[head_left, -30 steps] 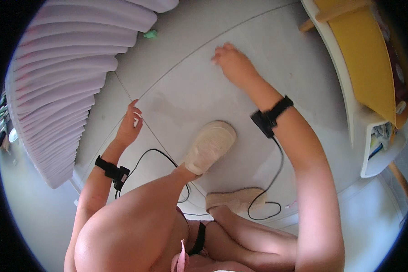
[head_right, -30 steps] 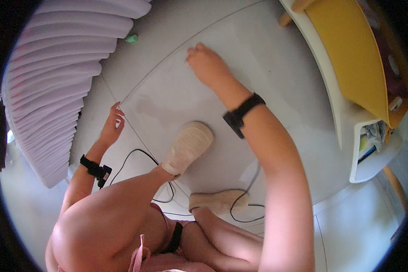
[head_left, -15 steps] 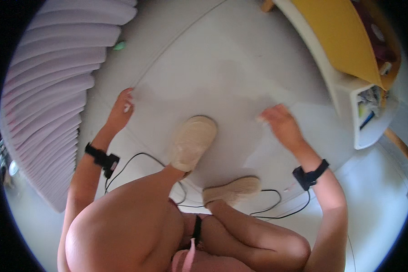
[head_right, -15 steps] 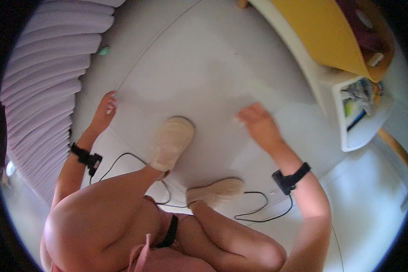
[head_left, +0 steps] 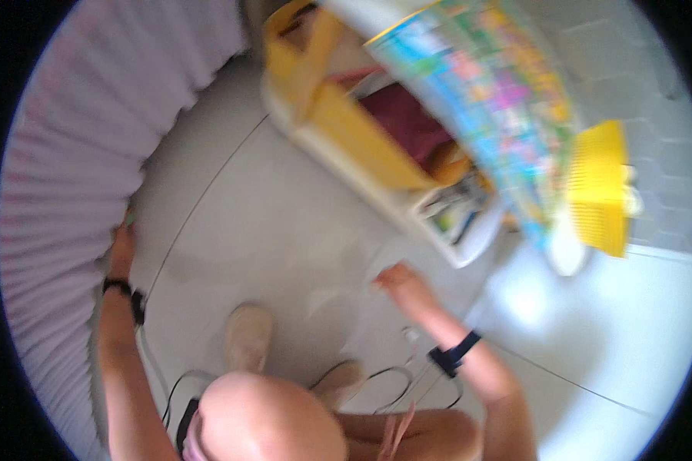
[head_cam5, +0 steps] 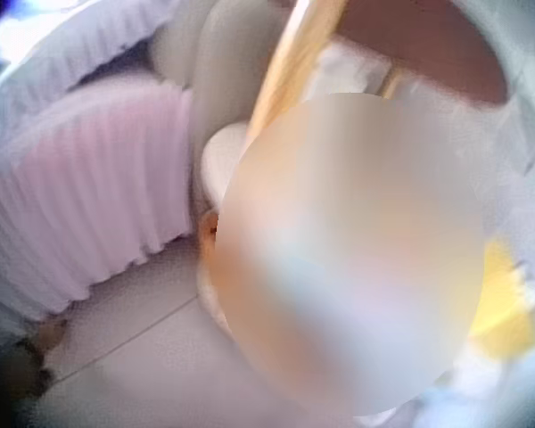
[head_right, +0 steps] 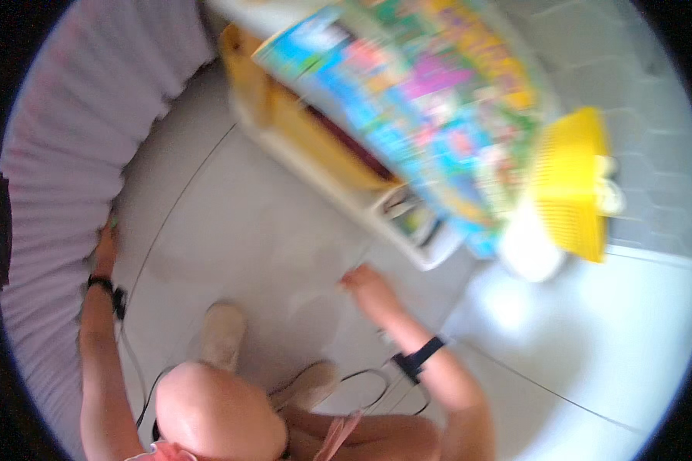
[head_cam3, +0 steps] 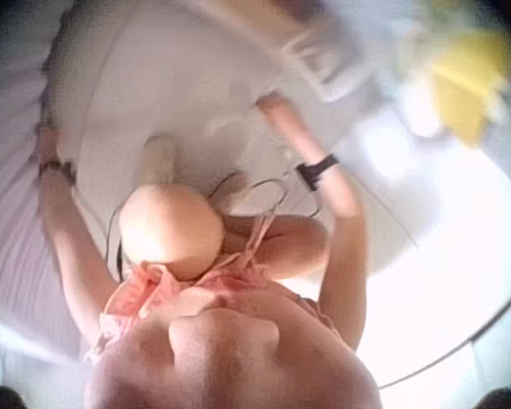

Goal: The person picks up several small toys and stationery items from a low table and places them into a white bin. They then tuck a yellow storage bin and the white bin under the table and use a cloth to wipe the floor surface.

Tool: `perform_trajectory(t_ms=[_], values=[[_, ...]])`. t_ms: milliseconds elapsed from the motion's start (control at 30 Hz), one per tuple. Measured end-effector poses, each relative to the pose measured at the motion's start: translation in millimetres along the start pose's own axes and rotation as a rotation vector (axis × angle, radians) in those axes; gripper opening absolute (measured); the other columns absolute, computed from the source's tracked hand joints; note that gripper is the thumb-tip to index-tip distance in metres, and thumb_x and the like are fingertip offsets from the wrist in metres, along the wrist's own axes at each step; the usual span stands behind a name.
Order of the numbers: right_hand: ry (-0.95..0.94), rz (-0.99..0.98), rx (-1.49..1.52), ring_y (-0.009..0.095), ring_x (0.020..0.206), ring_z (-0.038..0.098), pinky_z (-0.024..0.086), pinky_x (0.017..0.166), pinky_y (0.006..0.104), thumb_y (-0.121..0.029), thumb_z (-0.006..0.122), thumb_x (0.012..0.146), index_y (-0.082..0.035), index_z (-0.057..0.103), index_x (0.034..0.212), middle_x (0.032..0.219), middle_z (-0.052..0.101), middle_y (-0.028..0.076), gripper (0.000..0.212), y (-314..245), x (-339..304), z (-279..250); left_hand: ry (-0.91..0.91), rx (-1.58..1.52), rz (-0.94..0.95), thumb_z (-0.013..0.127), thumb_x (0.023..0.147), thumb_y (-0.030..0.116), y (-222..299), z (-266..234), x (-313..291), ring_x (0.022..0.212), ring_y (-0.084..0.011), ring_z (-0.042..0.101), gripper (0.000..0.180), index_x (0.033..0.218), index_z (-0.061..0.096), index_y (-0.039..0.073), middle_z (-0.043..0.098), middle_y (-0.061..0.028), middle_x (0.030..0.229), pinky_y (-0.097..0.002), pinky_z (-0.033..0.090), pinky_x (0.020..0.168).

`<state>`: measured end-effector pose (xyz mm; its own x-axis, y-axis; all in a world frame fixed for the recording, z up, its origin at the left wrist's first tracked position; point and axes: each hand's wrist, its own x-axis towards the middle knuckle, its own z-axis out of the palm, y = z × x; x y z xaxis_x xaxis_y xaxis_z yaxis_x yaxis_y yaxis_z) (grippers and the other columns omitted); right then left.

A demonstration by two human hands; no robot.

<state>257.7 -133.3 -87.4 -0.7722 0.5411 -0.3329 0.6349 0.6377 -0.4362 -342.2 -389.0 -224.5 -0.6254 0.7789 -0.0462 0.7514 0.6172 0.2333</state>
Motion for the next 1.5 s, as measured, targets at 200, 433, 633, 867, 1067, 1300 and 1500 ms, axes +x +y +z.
perform_trajectory(t_ms=[200,433,633,867,1067,1300,1500], values=[[0.325,0.017,0.154,0.024,0.090,0.052,0.045,0.079,0.0324,-0.004,0.056,0.074,-0.009,0.065,0.089,0.092,0.059,0.005,0.018,4,-183,49,-0.099,-0.171,0.109,0.051,0.085,0.006,160,-70,-120,0.096,-0.0310,0.054,0.032,0.116,0.048,0.002,0.055,-0.0182,0.110,-0.0369,0.043,0.082],[0.154,0.061,0.171,0.026,0.089,0.053,0.045,0.078,0.0337,-0.004,0.059,0.072,-0.011,0.066,0.088,0.090,0.060,0.006,0.019,43,-295,118,-0.470,-0.796,0.542,0.058,0.083,0.006,381,-211,-233,0.086,-0.0131,0.053,0.033,0.112,0.043,0.001,0.055,-0.0108,0.094,-0.0265,0.045,0.067],[0.091,0.250,-0.045,0.028,0.084,0.056,0.048,0.072,0.0358,-0.008,0.057,0.071,-0.013,0.068,0.082,0.086,0.062,0.007,0.016,83,-273,127,-0.014,-0.540,1.201,0.063,0.077,0.006,555,-338,-245,0.080,-0.0096,0.050,0.021,0.097,0.062,0.001,0.053,-0.0079,0.093,-0.0213,0.041,0.062],[0.396,0.371,0.079,0.028,0.088,0.056,0.048,0.074,0.0363,-0.006,0.059,0.069,-0.014,0.068,0.085,0.088,0.063,0.006,0.020,70,-224,94,-0.182,-0.362,1.168,0.068,0.073,0.019,707,-319,-180,0.063,-0.0148,0.047,0.024,0.090,0.061,0.003,0.053,-0.0068,0.077,-0.0285,0.040,0.057],[0.298,0.449,0.223,0.027,0.092,0.057,0.048,0.074,0.0365,-0.014,0.061,0.070,-0.015,0.068,0.083,0.091,0.063,0.008,0.015,66,-247,101,-0.069,-0.096,1.126,0.064,0.074,0.011,728,-290,-151,0.070,-0.0141,0.049,0.028,0.101,0.057,0.005,0.056,-0.0072,0.088,-0.0277,0.043,0.064],[0.504,0.475,0.468,0.031,0.077,0.059,0.048,0.068,0.0350,-0.009,0.062,0.069,-0.010,0.068,0.084,0.083,0.061,0.013,0.016,95,-264,122,0.276,-0.140,1.391,0.061,0.076,0.010,694,-302,-150,0.092,-0.0291,0.056,0.045,0.117,0.046,0.004,0.052,-0.0186,0.108,-0.0340,0.047,0.078],[0.876,0.633,0.512,0.032,0.070,0.058,0.048,0.066,0.0354,-0.010,0.065,0.071,-0.003,0.066,0.088,0.080,0.059,0.016,0.019,124,-309,162,0.540,-0.328,1.095,0.049,0.075,-0.009,523,-308,-235,0.065,-0.0262,0.051,0.011,0.083,0.053,-0.003,0.055,-0.0129,0.078,-0.0290,0.043,0.061]])
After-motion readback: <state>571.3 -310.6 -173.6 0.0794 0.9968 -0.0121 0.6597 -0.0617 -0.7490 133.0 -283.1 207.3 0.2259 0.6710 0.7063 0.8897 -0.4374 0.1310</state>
